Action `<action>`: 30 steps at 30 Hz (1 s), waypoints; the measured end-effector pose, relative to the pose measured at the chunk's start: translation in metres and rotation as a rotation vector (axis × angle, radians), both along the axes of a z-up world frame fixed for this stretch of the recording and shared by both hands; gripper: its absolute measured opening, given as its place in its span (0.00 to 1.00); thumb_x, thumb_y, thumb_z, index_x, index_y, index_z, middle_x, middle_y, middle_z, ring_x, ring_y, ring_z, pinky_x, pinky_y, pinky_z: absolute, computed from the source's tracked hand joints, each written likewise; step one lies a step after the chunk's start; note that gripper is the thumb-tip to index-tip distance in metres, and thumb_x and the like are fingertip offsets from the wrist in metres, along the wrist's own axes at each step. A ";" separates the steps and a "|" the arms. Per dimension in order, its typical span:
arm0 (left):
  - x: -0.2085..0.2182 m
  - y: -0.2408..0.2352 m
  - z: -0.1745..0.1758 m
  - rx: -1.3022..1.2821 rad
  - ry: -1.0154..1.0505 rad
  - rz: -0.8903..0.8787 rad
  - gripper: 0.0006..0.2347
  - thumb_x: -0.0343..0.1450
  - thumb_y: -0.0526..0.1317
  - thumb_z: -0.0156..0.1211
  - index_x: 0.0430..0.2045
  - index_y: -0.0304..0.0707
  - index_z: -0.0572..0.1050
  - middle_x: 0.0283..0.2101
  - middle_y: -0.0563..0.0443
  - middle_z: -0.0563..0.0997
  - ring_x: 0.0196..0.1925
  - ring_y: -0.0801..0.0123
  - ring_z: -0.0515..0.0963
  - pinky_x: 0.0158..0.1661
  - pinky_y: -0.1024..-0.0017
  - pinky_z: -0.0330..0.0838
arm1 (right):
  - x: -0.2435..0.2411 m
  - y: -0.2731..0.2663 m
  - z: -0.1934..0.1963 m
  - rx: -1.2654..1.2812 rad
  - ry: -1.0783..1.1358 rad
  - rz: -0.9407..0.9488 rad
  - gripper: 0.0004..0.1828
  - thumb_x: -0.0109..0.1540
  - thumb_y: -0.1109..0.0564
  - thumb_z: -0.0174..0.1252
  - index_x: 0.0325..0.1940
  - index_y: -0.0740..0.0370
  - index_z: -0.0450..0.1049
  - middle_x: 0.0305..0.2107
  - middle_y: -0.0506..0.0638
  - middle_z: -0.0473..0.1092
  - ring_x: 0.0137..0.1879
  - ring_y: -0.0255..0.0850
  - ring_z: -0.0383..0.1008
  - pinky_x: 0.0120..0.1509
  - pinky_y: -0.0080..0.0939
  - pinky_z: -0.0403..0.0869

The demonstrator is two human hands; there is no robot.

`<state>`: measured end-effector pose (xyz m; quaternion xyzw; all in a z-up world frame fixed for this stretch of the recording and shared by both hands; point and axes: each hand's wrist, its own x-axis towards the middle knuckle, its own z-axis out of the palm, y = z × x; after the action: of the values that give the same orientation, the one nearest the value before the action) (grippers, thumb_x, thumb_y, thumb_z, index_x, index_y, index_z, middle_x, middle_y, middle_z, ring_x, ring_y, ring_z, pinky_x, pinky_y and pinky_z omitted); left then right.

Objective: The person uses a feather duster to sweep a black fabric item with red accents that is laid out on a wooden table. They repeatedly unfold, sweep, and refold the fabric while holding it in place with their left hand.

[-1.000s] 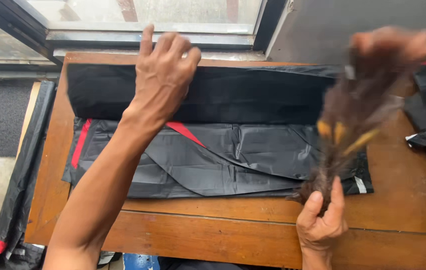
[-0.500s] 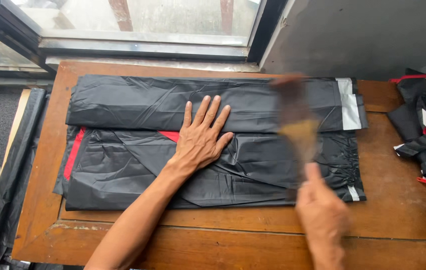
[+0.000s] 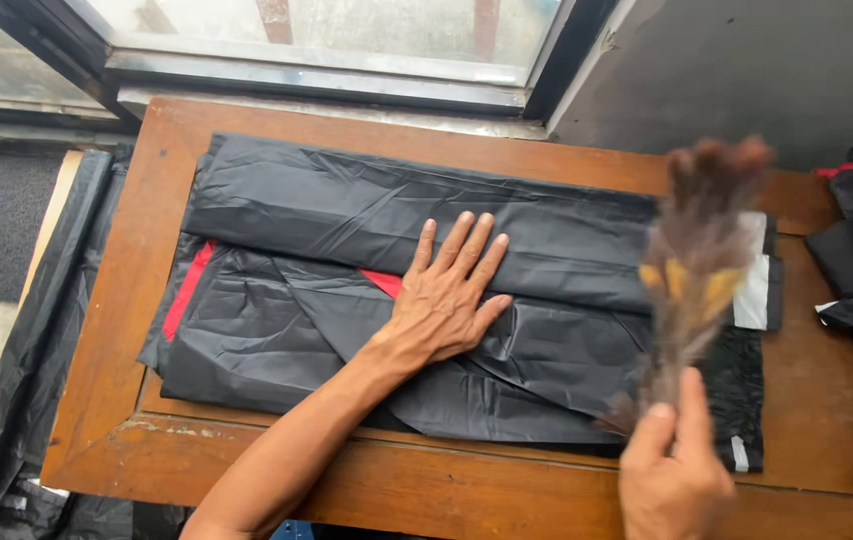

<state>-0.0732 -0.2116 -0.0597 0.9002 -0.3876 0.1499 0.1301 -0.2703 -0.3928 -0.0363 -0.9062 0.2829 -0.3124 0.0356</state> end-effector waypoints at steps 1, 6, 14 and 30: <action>-0.004 -0.002 0.002 -0.037 0.006 0.015 0.28 0.71 0.56 0.46 0.63 0.40 0.59 0.68 0.42 0.57 0.71 0.53 0.53 0.66 0.45 0.42 | 0.008 0.013 0.007 0.152 0.190 -0.060 0.23 0.66 0.51 0.51 0.65 0.50 0.74 0.29 0.63 0.74 0.30 0.65 0.70 0.35 0.59 0.69; -0.007 0.007 0.015 -0.195 0.033 0.061 0.27 0.73 0.52 0.47 0.63 0.36 0.58 0.69 0.41 0.56 0.72 0.53 0.53 0.68 0.47 0.36 | 0.020 0.048 -0.011 0.161 0.382 0.402 0.27 0.58 0.50 0.52 0.63 0.37 0.66 0.34 0.40 0.77 0.32 0.46 0.76 0.30 0.50 0.72; -0.003 0.037 0.044 -0.577 -0.047 -0.042 0.22 0.76 0.50 0.41 0.61 0.39 0.61 0.68 0.39 0.61 0.73 0.48 0.59 0.72 0.49 0.32 | 0.063 0.101 -0.026 -0.111 0.389 0.776 0.24 0.52 0.50 0.52 0.54 0.43 0.72 0.20 0.45 0.68 0.21 0.50 0.71 0.24 0.55 0.66; 0.022 0.116 0.085 -1.064 -0.071 -0.003 0.10 0.74 0.32 0.51 0.49 0.37 0.69 0.52 0.46 0.75 0.61 0.52 0.74 0.65 0.57 0.69 | 0.109 0.178 0.016 -0.177 0.214 1.271 0.05 0.59 0.54 0.52 0.39 0.51 0.71 0.16 0.45 0.59 0.18 0.43 0.62 0.23 0.43 0.60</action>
<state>-0.0516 -0.0957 0.0250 0.7037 -0.2633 0.3559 0.5558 -0.1610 -0.2146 -0.0207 -0.9224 -0.3334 -0.1607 0.1103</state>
